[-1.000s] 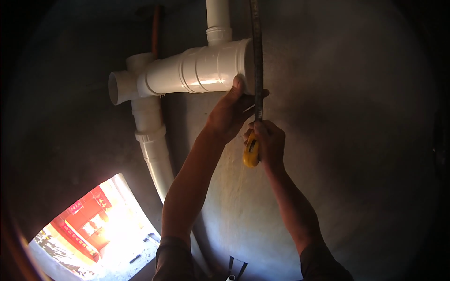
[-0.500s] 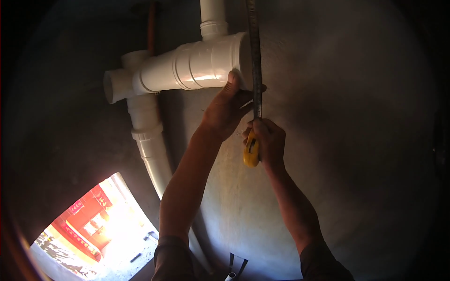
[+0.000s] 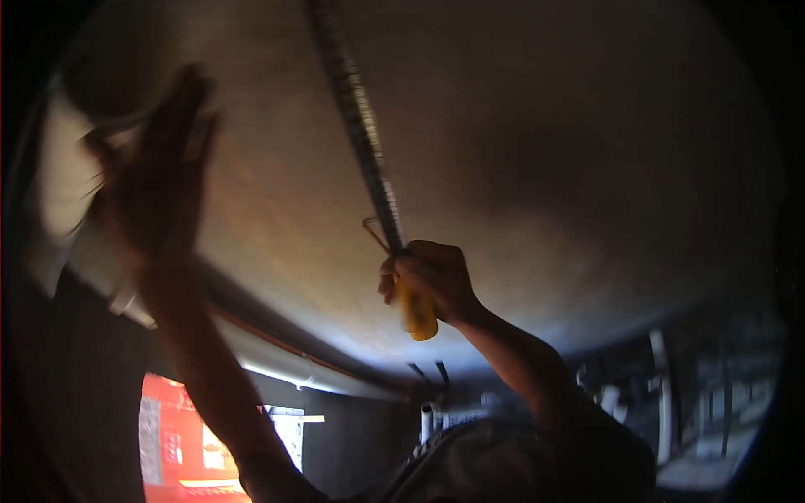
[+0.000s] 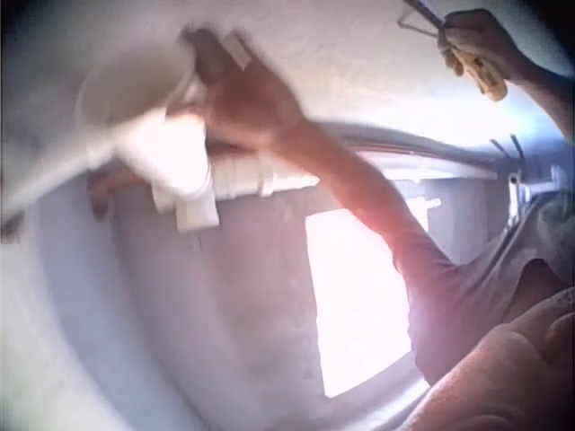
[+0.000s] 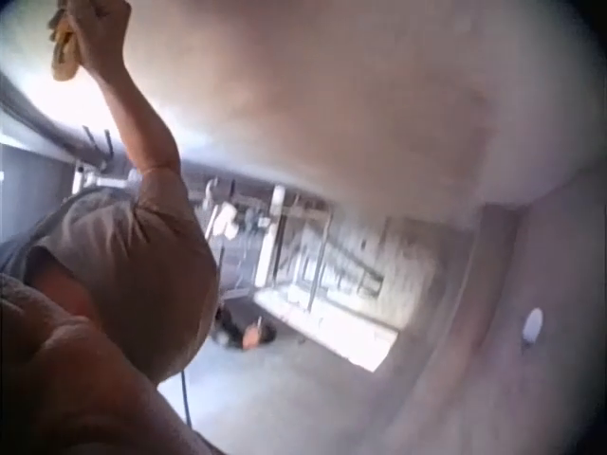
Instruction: The recorder is measuring, cutting, and preparing PVC pipes and fixtures for installation in a renovation setting.
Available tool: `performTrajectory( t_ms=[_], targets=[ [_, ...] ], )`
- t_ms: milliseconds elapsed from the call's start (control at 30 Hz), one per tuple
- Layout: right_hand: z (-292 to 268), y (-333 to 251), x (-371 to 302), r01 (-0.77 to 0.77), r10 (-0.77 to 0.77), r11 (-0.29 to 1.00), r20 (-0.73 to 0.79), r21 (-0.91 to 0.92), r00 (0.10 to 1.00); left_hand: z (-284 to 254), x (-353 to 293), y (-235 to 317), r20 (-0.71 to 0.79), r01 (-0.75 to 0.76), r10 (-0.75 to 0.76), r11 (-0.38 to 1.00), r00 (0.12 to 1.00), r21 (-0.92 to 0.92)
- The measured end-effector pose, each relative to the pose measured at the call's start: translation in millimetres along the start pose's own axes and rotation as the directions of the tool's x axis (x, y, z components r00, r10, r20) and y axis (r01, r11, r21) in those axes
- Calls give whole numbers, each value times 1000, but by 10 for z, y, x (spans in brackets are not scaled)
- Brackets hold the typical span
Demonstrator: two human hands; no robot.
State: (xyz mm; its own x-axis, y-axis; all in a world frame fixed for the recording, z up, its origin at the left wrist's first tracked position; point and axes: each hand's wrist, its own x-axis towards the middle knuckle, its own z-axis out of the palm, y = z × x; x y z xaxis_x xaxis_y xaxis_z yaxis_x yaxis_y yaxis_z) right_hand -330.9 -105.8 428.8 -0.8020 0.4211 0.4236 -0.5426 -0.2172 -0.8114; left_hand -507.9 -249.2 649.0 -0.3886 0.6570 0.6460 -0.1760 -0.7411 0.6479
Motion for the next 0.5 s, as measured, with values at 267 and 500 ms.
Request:
performTrajectory(
  t_ms=[267, 500],
  targets=[
    [-877, 188, -1476, -333, 312, 936, -170, -112, 935, -323, 55, -1134, 477, -514, 201, 440, 856, 736],
    [-1091, 361, -2724, -472, 460, 874, -510, 115, 727, -23, 166, -2322, 848, -781, 371, -364, 378, 507]
  ],
)
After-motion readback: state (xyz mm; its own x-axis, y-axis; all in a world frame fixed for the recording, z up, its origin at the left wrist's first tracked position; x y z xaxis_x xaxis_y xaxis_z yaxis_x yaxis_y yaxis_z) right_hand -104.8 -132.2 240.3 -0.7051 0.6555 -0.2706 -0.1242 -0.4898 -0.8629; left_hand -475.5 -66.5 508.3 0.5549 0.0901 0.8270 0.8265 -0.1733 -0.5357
